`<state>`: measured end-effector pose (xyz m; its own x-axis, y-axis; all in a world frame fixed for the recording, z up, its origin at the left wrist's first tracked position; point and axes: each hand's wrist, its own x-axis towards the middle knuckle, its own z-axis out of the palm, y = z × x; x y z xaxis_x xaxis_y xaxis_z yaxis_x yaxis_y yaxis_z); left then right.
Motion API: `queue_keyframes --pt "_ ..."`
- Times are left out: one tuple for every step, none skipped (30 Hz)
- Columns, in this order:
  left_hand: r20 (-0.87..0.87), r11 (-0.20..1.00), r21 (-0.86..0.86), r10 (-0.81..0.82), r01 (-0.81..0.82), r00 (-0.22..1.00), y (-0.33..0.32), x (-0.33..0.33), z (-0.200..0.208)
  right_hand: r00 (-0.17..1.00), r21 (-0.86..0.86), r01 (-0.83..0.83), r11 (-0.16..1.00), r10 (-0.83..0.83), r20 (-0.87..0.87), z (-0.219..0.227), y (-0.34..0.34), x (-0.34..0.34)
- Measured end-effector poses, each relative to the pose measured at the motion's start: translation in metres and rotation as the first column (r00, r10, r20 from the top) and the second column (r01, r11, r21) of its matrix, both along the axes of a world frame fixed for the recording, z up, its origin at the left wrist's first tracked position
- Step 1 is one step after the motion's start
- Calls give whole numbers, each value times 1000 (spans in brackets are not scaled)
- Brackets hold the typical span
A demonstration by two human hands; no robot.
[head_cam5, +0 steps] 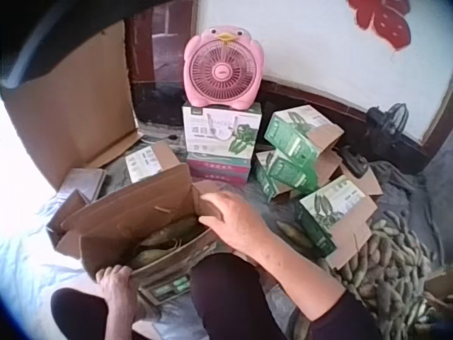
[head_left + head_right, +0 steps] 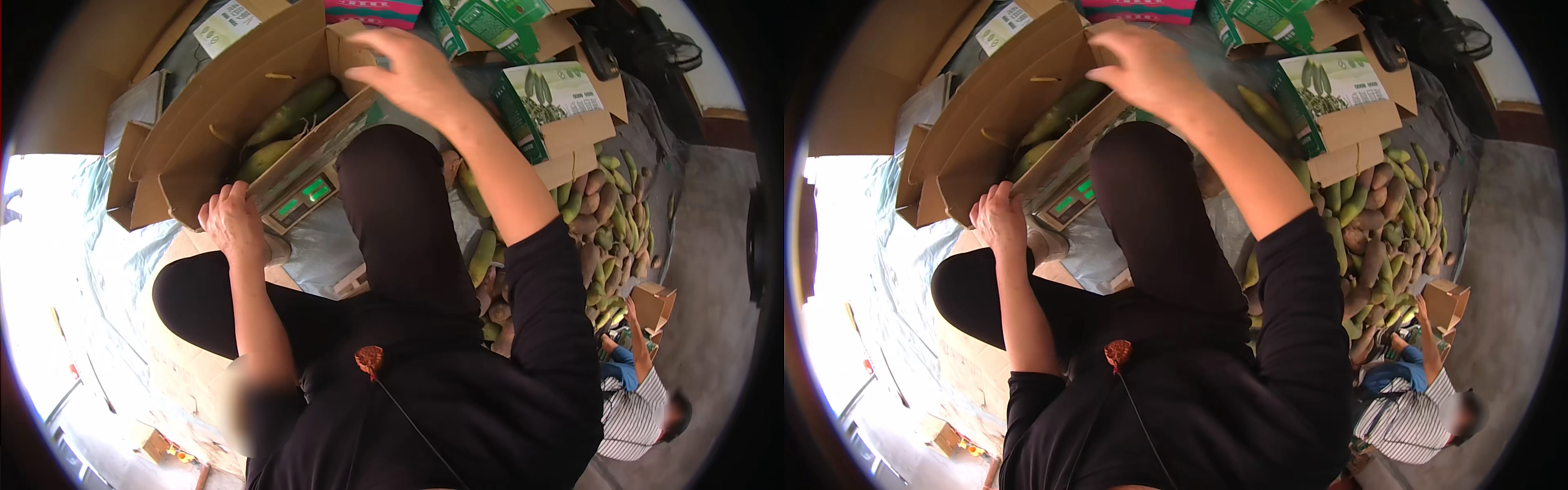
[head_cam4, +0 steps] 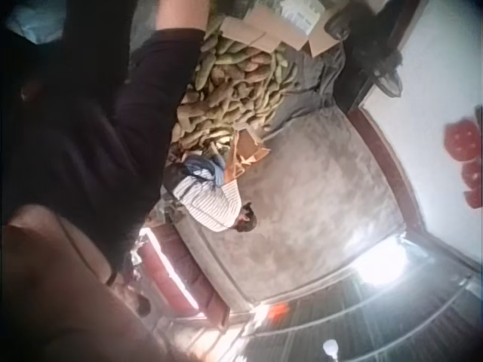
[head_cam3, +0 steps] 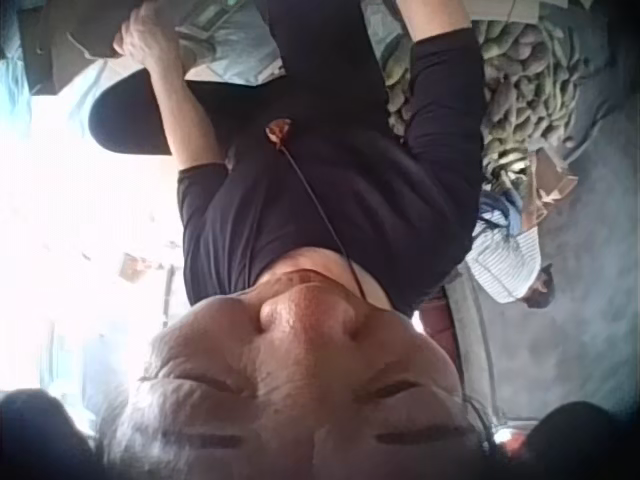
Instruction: Sort tubers into boxes and weigh them on a scale.
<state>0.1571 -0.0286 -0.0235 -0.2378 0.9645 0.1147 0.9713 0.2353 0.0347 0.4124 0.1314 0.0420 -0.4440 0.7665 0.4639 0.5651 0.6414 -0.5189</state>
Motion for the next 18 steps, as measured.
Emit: queue_keyframes --pt "7 1000 -3 -18 18 1000 1 2 -1 994 -166 105 980 -103 24 -14 0 26" --pt "-1 1000 -5 -3 3 1000 -1 1 0 987 -297 160 941 -163 16 -23 -5 47" --pt "-5 1000 -4 8 -8 1000 -2 2 -1 969 -384 238 892 -243 37 -39 -10 69" --pt "-1 998 58 -17 17 1000 -2 4 -3 951 -403 302 864 -305 59 -55 -16 93" --pt "-3 998 56 -23 23 1000 -3 5 -2 936 -418 336 844 -350 46 -77 -22 118" --pt "2 998 63 -21 20 1000 -3 5 0 918 -432 372 822 -396 36 -99 -29 142" --pt "12 997 71 -21 20 1000 -1 7 -1 895 -435 432 790 -434 101 -118 -39 167" --pt "10 998 64 -22 22 1000 -1 7 -1 871 -438 483 758 -464 159 -138 -50 187" --pt "7 998 62 -26 25 1000 -1 6 -2 842 -449 535 716 -491 221 -160 -63 202" --pt "18 998 57 -25 24 1000 0 7 -5 806 -450 590 670 -518 286 -182 -76 218" --pt "31 998 52 -26 25 999 1 9 -6 781 -447 624 641 -525 338 -209 -90 237" --pt "23 998 59 -37 36 999 2 10 -6 759 -446 652 613 -524 387 -231 -102 249" --pt "11 998 55 -30 30 999 0 8 -4 767 -457 642 616 -518 379 -240 -110 246" --pt "1 999 40 -20 20 1000 -1 7 -3 733 -495 681 540 -507 454 -249 -118 245" --pt "-9 1000 27 -9 9 1000 -3 5 -2 698 -523 716 463 -486 525 -256 -124 243" --pt "-9 1000 27 -12 12 1000 -1 7 -4 696 -523 717 460 -489 525 -262 -129 248" --pt "-8 999 38 -23 24 1000 1 9 -6 672 -538 737 409 -535 512 -269 -132 254" --pt "-15 999 44 -30 31 999 1 9 -6 650 -562 746 358 -575 496 -271 -134 253"
